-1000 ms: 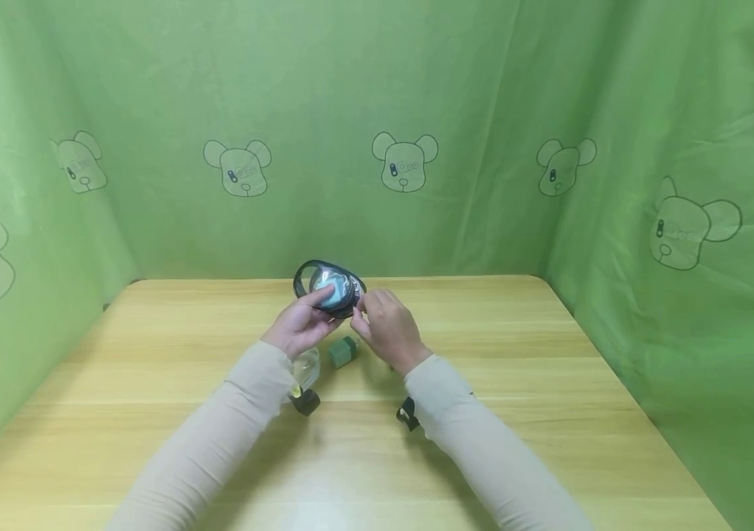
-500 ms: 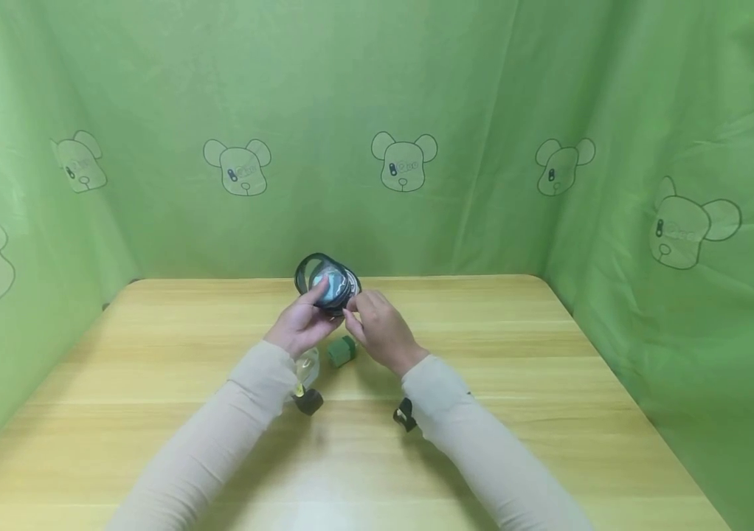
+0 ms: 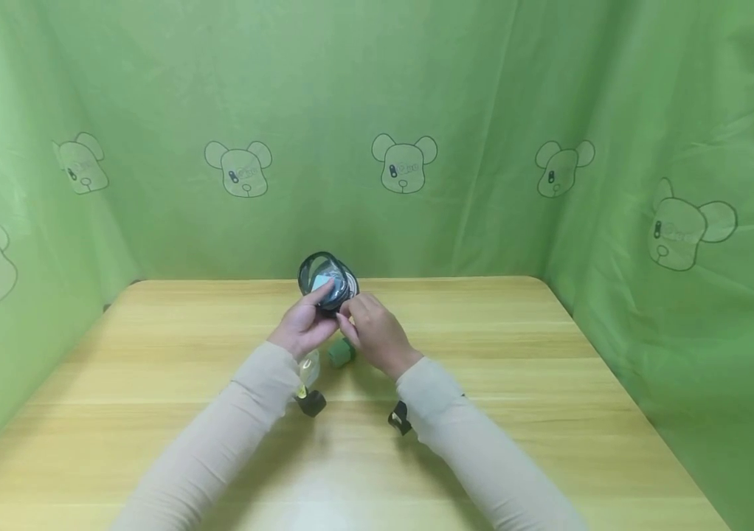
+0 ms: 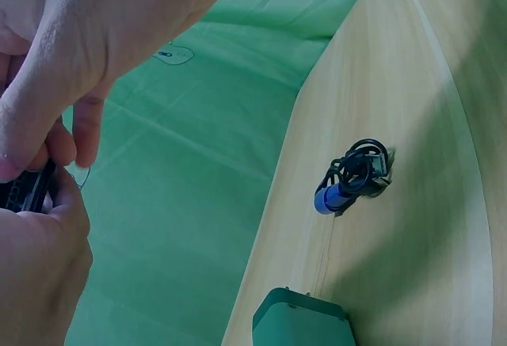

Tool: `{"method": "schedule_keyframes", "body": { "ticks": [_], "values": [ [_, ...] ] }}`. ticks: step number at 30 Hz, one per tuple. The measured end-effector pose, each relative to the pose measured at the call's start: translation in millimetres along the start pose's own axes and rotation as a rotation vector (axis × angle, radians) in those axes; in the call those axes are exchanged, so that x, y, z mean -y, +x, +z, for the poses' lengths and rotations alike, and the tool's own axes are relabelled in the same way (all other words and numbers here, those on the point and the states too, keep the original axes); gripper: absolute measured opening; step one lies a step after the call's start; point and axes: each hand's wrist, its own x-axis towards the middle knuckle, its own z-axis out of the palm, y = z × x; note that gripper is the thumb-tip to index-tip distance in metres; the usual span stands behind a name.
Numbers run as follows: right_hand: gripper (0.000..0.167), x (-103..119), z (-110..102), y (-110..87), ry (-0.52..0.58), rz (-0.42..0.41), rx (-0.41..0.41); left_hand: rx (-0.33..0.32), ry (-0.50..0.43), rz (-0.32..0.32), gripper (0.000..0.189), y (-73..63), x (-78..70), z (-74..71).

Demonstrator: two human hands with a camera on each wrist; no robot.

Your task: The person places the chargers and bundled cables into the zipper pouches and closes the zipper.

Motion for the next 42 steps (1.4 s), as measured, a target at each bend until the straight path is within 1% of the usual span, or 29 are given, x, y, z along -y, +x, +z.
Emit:
{"method": "schedule_keyframes", "body": {
  "ticks": [4,9,17,26,42],
  "values": [
    [0.012,-1.0,0.5,-1.4,-0.014,0.009,0.013,-0.008,0.000,-0.006,0.052,0.7,0.6,-1.2],
    [0.011,-2.8,0.6,-3.2,-0.024,0.010,0.025,-0.010,0.008,0.007,0.054,1.2,1.0,-2.5],
    [0.012,-7.2,0.6,-4.6,-0.050,0.014,-0.006,-0.019,0.007,0.024,0.056,2.2,0.3,-2.8],
    [0.013,-7.2,-1.4,-4.6,-0.039,0.006,-0.029,-0.036,0.012,0.023,0.057,1.2,0.5,-3.5],
    [0.010,-9.8,-5.5,-4.9,-0.028,0.015,-0.023,-0.025,0.026,0.027,0.058,0.1,0.2,-5.0]
  ]
}}
